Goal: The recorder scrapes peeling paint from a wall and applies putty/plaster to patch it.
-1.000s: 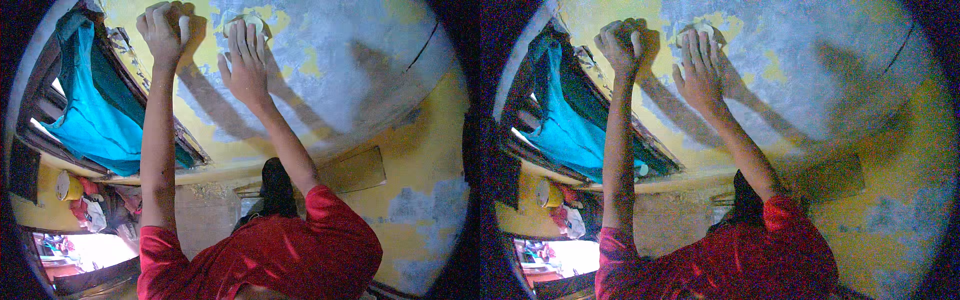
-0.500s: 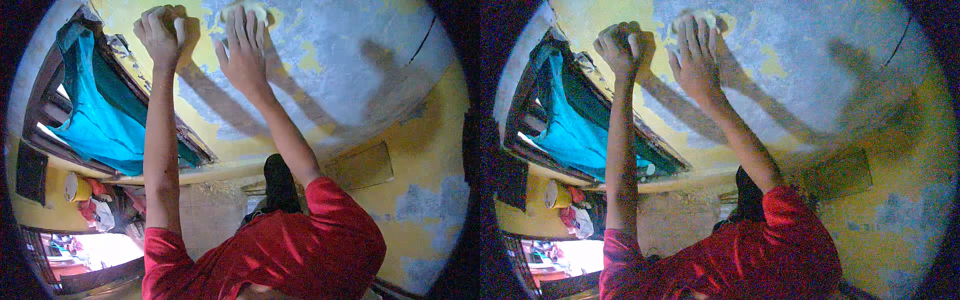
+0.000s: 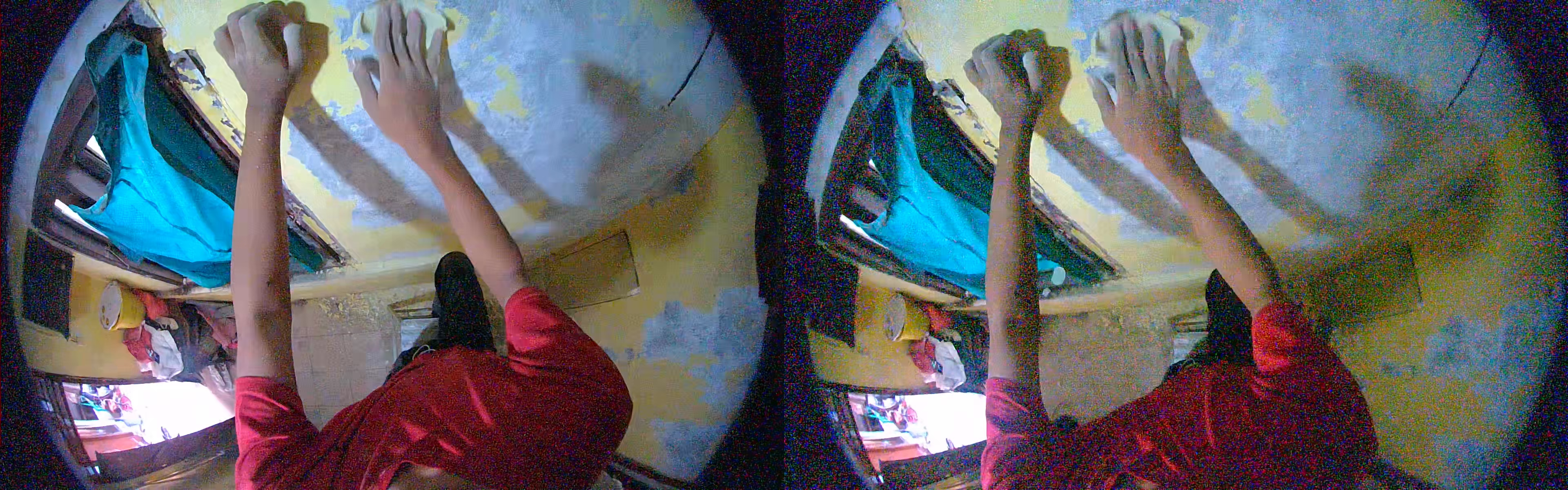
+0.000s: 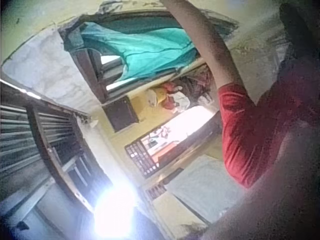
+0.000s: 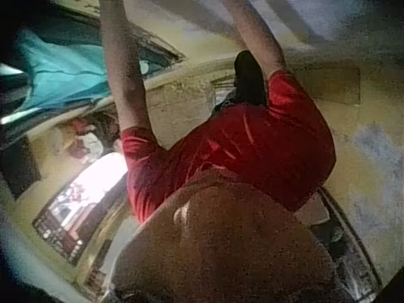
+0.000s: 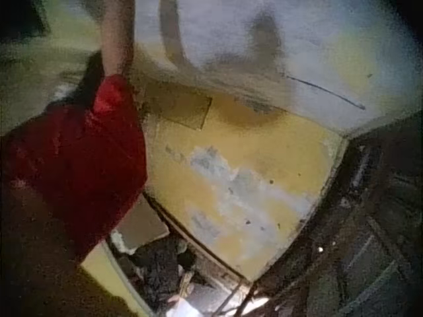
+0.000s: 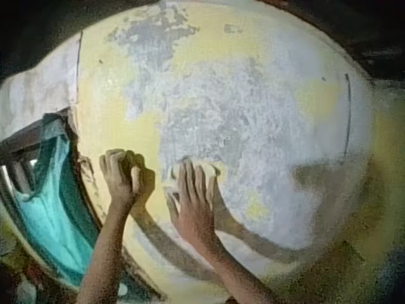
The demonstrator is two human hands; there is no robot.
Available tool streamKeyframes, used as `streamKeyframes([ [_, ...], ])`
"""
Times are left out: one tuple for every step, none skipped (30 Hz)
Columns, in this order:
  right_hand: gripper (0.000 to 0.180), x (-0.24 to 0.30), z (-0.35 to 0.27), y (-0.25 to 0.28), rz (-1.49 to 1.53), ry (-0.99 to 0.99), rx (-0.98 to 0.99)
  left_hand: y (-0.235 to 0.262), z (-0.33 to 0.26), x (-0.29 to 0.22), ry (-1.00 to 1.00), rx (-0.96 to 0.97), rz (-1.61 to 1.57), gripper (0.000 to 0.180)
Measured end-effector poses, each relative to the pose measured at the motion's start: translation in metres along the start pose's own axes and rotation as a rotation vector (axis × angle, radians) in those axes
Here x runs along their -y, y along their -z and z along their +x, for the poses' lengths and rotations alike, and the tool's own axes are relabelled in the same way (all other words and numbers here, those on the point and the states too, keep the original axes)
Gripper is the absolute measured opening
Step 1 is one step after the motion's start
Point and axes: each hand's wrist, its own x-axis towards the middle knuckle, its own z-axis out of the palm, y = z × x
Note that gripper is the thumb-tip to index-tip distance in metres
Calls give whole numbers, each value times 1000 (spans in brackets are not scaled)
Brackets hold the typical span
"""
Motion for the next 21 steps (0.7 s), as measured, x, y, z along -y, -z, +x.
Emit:
streamKeyframes([
  [76, -3, 7, -2, -24, 4, -17, 0, 3, 1, -29, -10, 15, 33],
  [76, -4, 0, -2, -26, 6, -14, -1, 5, 1, -58, -20, 29, 33],
  [76, -4, -15, -2, -20, -2, 20, -1, 4, -2, -56, -20, 29, 33],
  [75, 0, -25, -2, -11, -10, 48, 0, 2, -2, -33, 3, 24, 33],
  [75, -1, -34, 3, -87, -16, 117, 0, 0, -1, -11, 28, 19, 33],
  [75, -8, -31, 2, -83, -17, 111, 0, 1, 1, -17, 28, 21, 33],
  [75, -12, -23, 4, -97, 7, 80, 1, 0, 4, -43, 19, 39, 33],
  [76, -16, -11, 8, -121, 26, 49, -1, 2, 1, -66, 8, 47, 33],
  [76, -18, 0, 10, -95, 6, 12, 1, 0, -4, -82, 36, 116, 33],
  [76, -16, -1, 7, -93, 2, 10, 2, 1, -4, -86, 40, 116, 33],
  [76, -14, -5, 4, -57, -11, -1, 3, 2, -3, -36, 39, 73, 34],
  [76, -13, -13, 0, -22, -23, -13, 3, 2, -3, 15, 39, 30, 35],
  [76, -10, -26, 3, -40, -27, 32, 1, 2, -5, -17, 26, 38, 36],
  [76, -16, -26, 3, -40, -30, 24, 1, 4, -5, -26, 24, 36, 36],
  [77, -23, -25, 3, -63, -30, 32, 0, 6, -5, -40, 42, 68, 33],
  [77, -25, -20, 6, -89, -33, 46, -1, 5, -5, -50, 64, 97, 30],
  [77, -28, -5, 6, -42, -12, -49, -1, 5, -5, -53, 65, 91, 30],
  [77, -26, -6, 5, -46, -17, -51, 0, 6, -4, -55, 40, 60, 30],
  [75, -23, -6, 3, -49, -38, -61, 0, 6, -3, -53, 13, 36, 31],
  [74, -21, -7, 4, -52, -58, -72, -1, 5, -4, -54, 12, 36, 31],
  [72, -23, -24, 0, -43, -57, -36, -2, 5, -5, -56, 37, 66, 31],
])
